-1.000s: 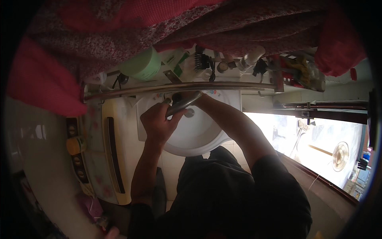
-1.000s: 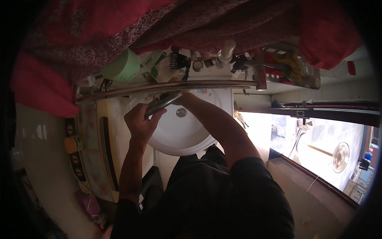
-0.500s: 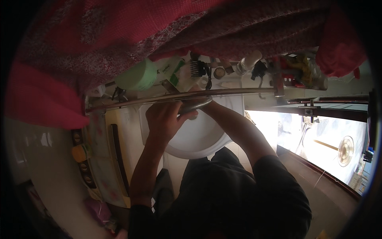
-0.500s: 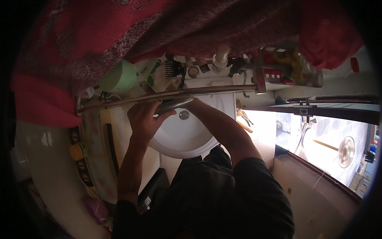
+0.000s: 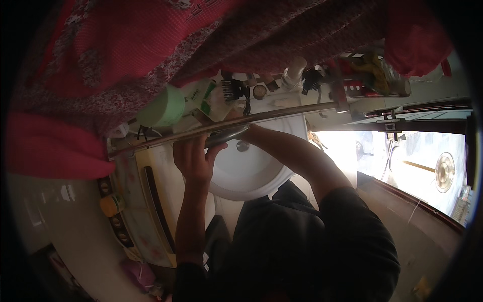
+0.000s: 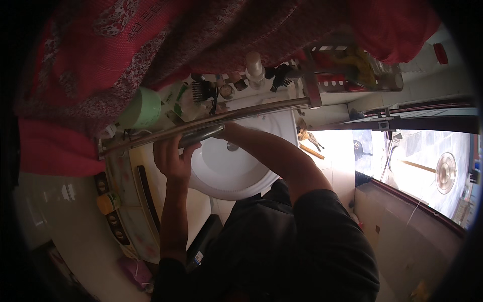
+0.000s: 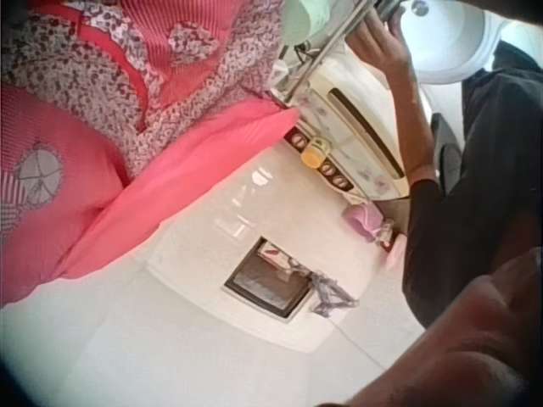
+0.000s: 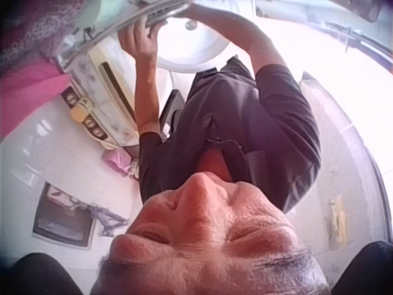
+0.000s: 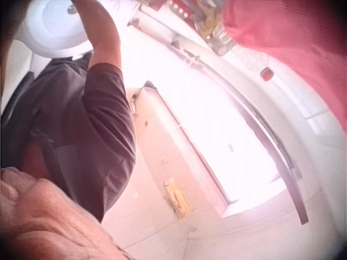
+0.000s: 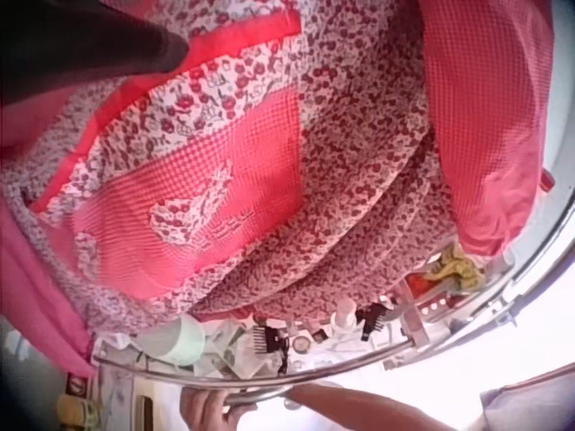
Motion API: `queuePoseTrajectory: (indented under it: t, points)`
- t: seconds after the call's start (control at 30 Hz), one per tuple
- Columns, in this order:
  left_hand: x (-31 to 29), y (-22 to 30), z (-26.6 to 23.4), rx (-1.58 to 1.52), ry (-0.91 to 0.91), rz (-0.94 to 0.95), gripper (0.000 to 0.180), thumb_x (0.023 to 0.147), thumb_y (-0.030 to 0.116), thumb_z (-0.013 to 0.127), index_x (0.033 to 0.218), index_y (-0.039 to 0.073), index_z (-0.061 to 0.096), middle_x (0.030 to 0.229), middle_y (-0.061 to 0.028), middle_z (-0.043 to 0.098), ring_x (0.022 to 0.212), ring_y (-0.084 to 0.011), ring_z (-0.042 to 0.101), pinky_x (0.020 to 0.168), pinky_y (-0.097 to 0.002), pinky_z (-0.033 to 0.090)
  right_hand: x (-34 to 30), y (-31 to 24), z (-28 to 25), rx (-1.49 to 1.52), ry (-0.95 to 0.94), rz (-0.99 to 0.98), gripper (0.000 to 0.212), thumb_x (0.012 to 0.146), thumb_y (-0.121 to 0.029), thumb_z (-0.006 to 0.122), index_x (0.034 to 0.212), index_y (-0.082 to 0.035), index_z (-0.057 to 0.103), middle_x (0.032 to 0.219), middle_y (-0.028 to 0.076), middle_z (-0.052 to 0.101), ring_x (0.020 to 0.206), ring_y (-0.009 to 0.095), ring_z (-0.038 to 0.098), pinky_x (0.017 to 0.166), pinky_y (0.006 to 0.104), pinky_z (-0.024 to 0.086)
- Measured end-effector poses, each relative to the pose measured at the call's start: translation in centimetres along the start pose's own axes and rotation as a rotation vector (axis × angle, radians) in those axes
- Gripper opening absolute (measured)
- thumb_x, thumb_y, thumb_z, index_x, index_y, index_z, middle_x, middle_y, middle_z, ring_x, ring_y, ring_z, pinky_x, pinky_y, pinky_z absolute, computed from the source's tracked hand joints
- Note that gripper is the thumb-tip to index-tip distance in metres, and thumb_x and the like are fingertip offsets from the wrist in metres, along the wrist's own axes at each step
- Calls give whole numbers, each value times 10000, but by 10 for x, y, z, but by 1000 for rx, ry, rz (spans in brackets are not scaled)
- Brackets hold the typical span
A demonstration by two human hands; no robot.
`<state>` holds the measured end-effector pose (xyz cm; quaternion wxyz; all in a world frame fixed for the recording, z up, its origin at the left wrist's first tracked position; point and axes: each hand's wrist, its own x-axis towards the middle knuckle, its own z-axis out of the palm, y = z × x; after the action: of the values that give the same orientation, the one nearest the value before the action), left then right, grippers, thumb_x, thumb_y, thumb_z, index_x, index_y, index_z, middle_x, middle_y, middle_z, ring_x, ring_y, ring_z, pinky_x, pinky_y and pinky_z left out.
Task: The person works on a bathroom sink, using a wrench to tighten connections on the faucet and pipes. They wipe the area with a cloth and adjust the faucet handle, ensuring the plumbing is secure.
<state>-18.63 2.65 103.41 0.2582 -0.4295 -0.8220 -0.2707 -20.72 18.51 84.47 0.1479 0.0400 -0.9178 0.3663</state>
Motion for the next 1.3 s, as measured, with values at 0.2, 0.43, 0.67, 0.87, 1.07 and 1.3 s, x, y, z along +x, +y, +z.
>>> queuePoseTrajectory:
  t: [0.2,0.43,0.67,0.87,1.07,1.3]
  points:
    - [-18,-14,12,103,49,-30,601,773,484,817,1179,65,673,1118,-77,633,1041,-326,603,883,-494,492,5,-6,9,-70,24,16,526,817,-278,742,1266,-58,577,1068,161,693,962,326,674,838,439,522]
    - [-10,-20,1,22,31,-47,611,737,416,863,1186,55,662,1095,-101,648,1024,-351,606,882,-476,494,3,-3,9,-90,31,16,452,809,-254,754,1193,-52,627,1059,162,694,968,326,672,838,438,519]
    - [-2,31,4,-144,-67,122,546,662,282,924,1087,25,697,1006,-73,672,928,-276,643,815,-414,511,-15,-11,-38,144,38,-42,380,800,-229,766,1121,-47,677,1049,163,695,974,326,671,838,437,516]
    - [-3,81,35,-279,-111,243,395,753,82,842,1112,-12,709,1073,-106,658,964,-296,661,825,-423,545,-36,6,-71,525,-332,302,439,889,-306,709,1251,-68,642,1189,204,640,1124,354,609,955,468,483]
    - [8,71,33,-158,-234,-63,497,800,57,790,1272,25,640,1137,-135,640,1039,-351,613,902,-467,480,-27,30,-39,322,-68,-1,441,868,-296,724,1238,-69,647,1146,193,653,1075,357,623,920,469,494]
    - [-15,49,27,-193,-129,-27,422,805,29,796,1216,29,701,1145,-141,656,1024,-327,631,862,-437,546,-18,40,-23,268,88,-162,445,843,-284,740,1223,-70,653,1096,181,667,1017,361,638,878,471,506]
